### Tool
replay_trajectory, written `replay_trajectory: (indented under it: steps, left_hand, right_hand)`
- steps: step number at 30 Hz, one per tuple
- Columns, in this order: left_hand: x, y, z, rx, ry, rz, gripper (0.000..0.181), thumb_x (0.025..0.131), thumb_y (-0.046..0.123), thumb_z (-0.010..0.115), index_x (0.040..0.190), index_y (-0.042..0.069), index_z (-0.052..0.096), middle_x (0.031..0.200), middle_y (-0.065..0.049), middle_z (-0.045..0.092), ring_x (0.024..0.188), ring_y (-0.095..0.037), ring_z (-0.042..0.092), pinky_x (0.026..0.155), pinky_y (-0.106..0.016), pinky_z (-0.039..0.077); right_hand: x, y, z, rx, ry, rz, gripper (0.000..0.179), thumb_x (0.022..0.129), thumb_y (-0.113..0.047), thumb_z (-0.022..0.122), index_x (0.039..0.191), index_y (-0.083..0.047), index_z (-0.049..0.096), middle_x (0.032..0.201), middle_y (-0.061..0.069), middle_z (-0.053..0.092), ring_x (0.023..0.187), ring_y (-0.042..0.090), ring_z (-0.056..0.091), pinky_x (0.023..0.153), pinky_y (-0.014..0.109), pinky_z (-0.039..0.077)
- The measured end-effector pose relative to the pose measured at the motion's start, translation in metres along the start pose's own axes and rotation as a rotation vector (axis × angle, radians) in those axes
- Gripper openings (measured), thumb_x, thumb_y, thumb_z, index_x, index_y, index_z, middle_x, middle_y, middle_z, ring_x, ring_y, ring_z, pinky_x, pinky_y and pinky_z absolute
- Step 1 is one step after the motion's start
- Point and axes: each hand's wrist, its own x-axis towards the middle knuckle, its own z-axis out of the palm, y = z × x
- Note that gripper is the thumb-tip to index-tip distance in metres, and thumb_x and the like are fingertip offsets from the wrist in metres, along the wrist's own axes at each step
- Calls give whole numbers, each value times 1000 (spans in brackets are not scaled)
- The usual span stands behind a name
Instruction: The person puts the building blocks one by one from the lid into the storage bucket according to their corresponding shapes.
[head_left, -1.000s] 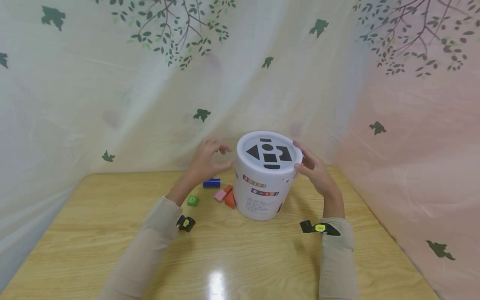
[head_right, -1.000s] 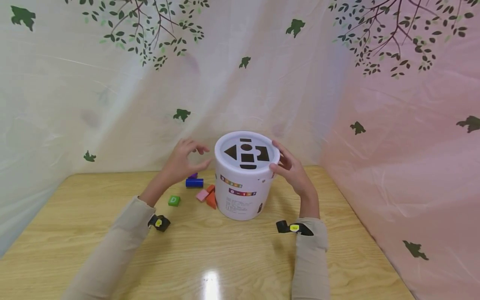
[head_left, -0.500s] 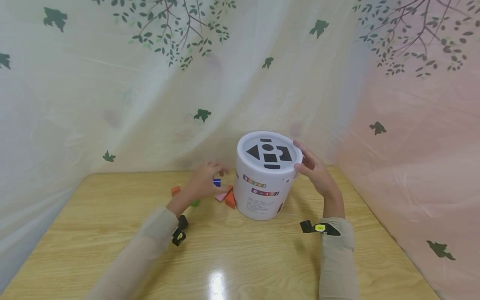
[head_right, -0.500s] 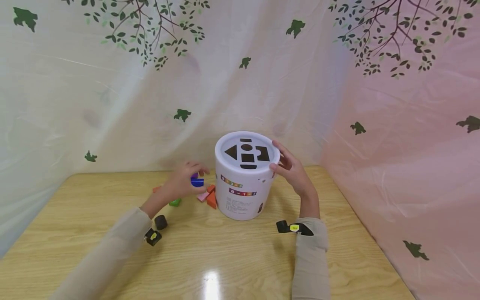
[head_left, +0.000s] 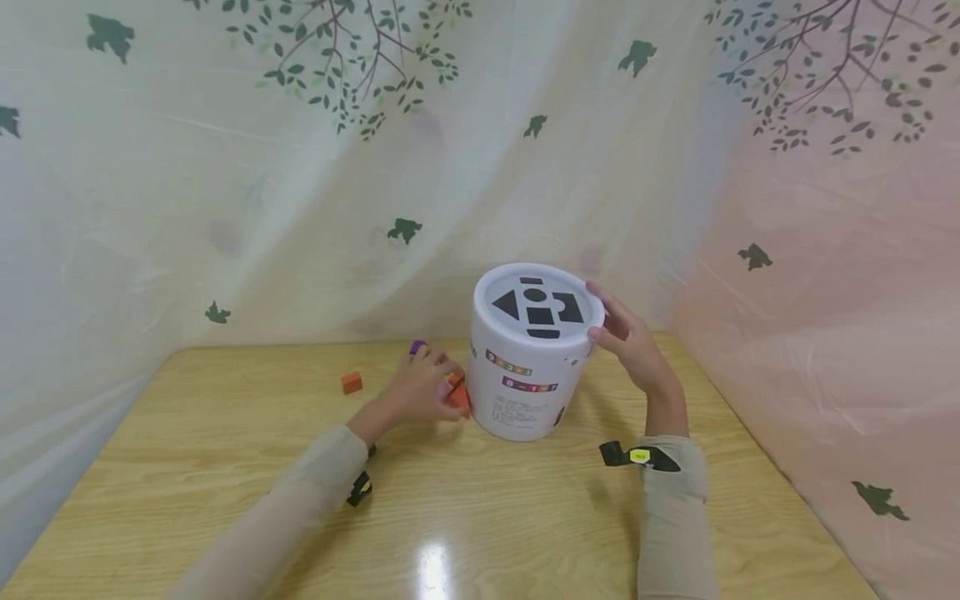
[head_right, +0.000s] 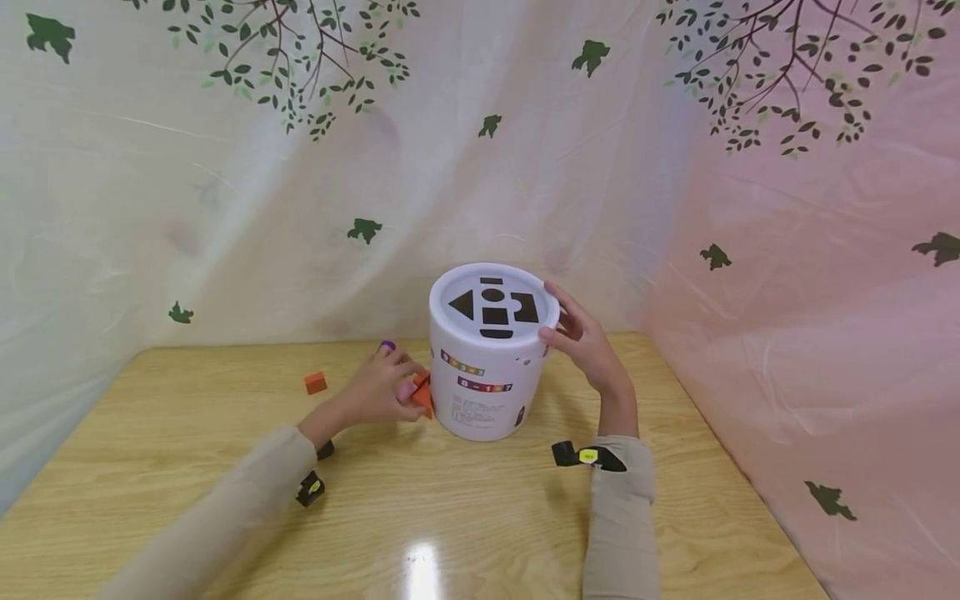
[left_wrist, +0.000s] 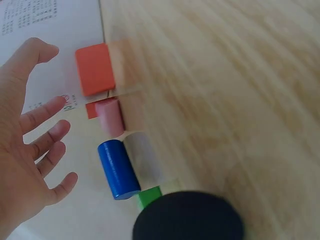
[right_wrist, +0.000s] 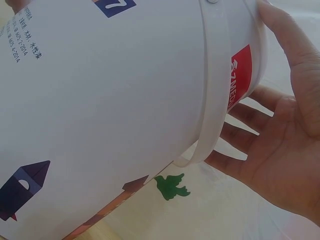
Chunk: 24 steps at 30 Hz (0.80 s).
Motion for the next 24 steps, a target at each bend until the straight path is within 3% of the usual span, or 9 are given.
replay_trajectory:
  steps: [12, 24]
  left_hand:
    - [2, 6, 14, 7, -26, -68, 60, 73, 51, 83, 122, 19, 69, 116, -4, 53, 114, -25, 42, 103, -53, 39]
    - [6, 9, 18, 8, -32, -102, 60, 73, 51, 85, 119, 14, 71, 110, -3, 52, 110, -22, 42, 103, -53, 41]
  right_hand:
    - [-1, -3, 1, -7, -3, -12, 69, 100, -14, 60, 161, -23, 31, 166, 2, 34, 151, 32, 35, 117, 62, 32]
    - [0, -3, -2, -5, -14, 21, 69, 100, -16, 61, 161, -24, 30, 167, 2, 32, 152, 33, 34, 117, 63, 31]
